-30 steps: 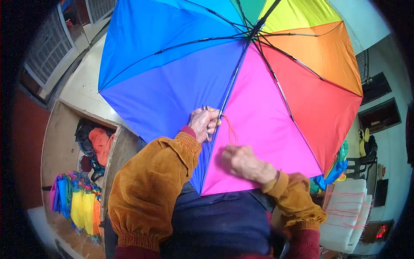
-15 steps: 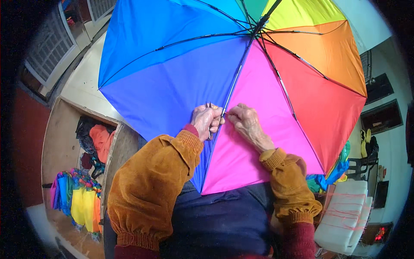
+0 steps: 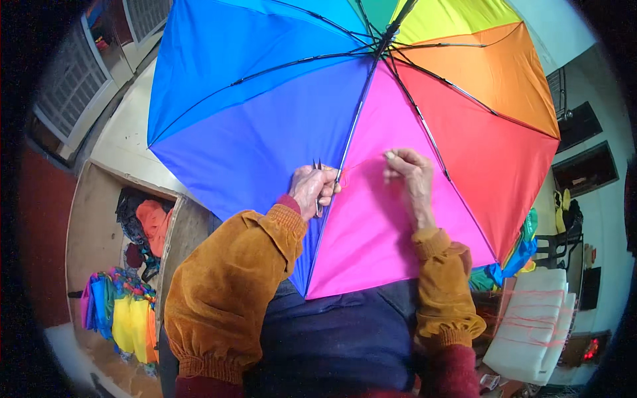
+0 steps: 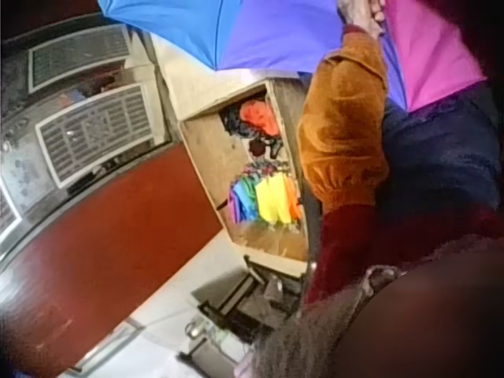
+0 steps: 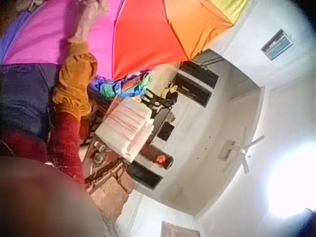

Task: Repairing or adjusting the ribs and fabric of a multi-colored umbrella.

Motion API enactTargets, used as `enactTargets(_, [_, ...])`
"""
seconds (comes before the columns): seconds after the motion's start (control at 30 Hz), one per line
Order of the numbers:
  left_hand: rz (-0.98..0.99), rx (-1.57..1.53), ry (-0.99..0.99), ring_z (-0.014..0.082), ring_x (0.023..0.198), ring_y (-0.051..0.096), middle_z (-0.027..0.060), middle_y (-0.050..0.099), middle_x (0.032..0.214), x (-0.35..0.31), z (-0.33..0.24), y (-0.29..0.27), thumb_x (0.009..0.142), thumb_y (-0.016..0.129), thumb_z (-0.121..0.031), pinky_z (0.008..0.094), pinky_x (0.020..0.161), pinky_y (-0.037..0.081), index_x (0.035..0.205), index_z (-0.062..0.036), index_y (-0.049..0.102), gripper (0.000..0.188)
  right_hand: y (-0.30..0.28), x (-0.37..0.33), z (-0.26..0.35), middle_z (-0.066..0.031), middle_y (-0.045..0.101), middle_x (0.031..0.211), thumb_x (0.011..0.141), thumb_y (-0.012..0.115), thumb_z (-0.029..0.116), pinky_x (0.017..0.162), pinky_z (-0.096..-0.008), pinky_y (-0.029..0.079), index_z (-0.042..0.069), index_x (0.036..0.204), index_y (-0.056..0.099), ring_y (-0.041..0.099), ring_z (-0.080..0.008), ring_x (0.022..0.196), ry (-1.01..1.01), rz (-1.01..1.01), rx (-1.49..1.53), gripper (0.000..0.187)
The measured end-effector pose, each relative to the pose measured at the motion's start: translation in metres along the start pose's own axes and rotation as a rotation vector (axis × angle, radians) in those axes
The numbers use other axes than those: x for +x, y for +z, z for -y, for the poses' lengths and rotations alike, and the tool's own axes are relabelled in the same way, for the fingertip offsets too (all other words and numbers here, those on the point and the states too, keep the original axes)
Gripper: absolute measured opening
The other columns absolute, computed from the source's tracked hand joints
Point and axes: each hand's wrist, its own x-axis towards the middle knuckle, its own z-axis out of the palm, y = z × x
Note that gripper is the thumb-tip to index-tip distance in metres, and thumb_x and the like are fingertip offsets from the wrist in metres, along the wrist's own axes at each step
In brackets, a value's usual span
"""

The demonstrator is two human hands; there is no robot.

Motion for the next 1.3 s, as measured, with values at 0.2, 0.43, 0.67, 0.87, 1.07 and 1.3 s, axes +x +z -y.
enactTargets(0.2, [-0.019,0.190,0.234,0.0029,0.044,0.039,0.0024,0.052,0.061,0.002,0.017,0.010,0.075,0.063,-0.006,0.0177,0.035,0.027,0.071,-0.0051,0.054,0.009,0.017,-0.003,0.010,0.0016,0.045,0.060,0.084,0.056,0.010,0.041,-0.0211,0.030,0.004,0.081,0.055,0.037,-0.0063,0.045,0.176,0.052,0.665,0.006])
enactTargets(0.43, [-0.137,0.327,0.292,0.0026,0.042,0.038,0.0022,0.052,0.060,0.003,0.019,0.014,0.073,0.062,-0.004,0.0174,0.034,0.027,0.067,-0.0067,0.052,0.012,-0.092,0.002,0.032,0.0077,0.031,0.056,0.084,0.057,0.010,0.039,-0.0196,0.022,0.007,0.080,0.053,0.027,-0.0029,0.044,-0.002,-0.151,0.638,0.006])
enactTargets(0.67, [-0.027,0.103,0.077,0.0040,0.040,0.038,0.0048,0.053,0.060,0.004,0.001,0.005,0.076,0.058,-0.006,0.0185,0.032,0.026,0.067,-0.0059,0.051,0.011,-0.031,0.006,0.018,0.0017,0.047,0.057,0.082,0.060,0.011,0.045,-0.0232,0.035,0.002,0.072,0.061,0.043,-0.0078,0.047,-0.061,0.006,0.096,0.013])
enactTargets(0.87, [-0.141,0.002,-0.031,0.0050,0.039,0.037,0.0071,0.053,0.060,0.000,-0.004,0.008,0.081,0.053,-0.009,0.0203,0.032,0.025,0.069,-0.0038,0.051,0.013,0.026,-0.012,-0.012,-0.0058,0.057,0.063,0.082,0.058,0.010,0.048,-0.0294,0.040,-0.005,0.079,0.062,0.051,-0.0140,0.052,-0.128,0.195,-0.310,0.016])
enactTargets(1.07, [-0.140,-0.029,-0.034,0.0054,0.039,0.036,0.0073,0.053,0.060,0.004,-0.001,0.005,0.081,0.052,-0.010,0.0210,0.033,0.026,0.070,-0.0032,0.051,0.013,0.036,-0.011,-0.033,-0.0090,0.055,0.060,0.082,0.055,0.006,0.045,-0.0320,0.040,-0.007,0.081,0.061,0.049,-0.0146,0.048,-0.449,0.263,-0.633,0.014])
enactTargets(1.3, [-0.131,-0.033,-0.023,0.0058,0.040,0.035,0.0068,0.052,0.061,0.002,-0.001,0.003,0.081,0.051,-0.011,0.0212,0.034,0.026,0.071,-0.0034,0.051,0.013,0.034,-0.011,-0.016,-0.0016,0.048,0.054,0.083,0.054,0.007,0.039,-0.0280,0.033,-0.001,0.074,0.059,0.043,-0.0105,0.043,-0.105,0.153,-0.217,0.013])
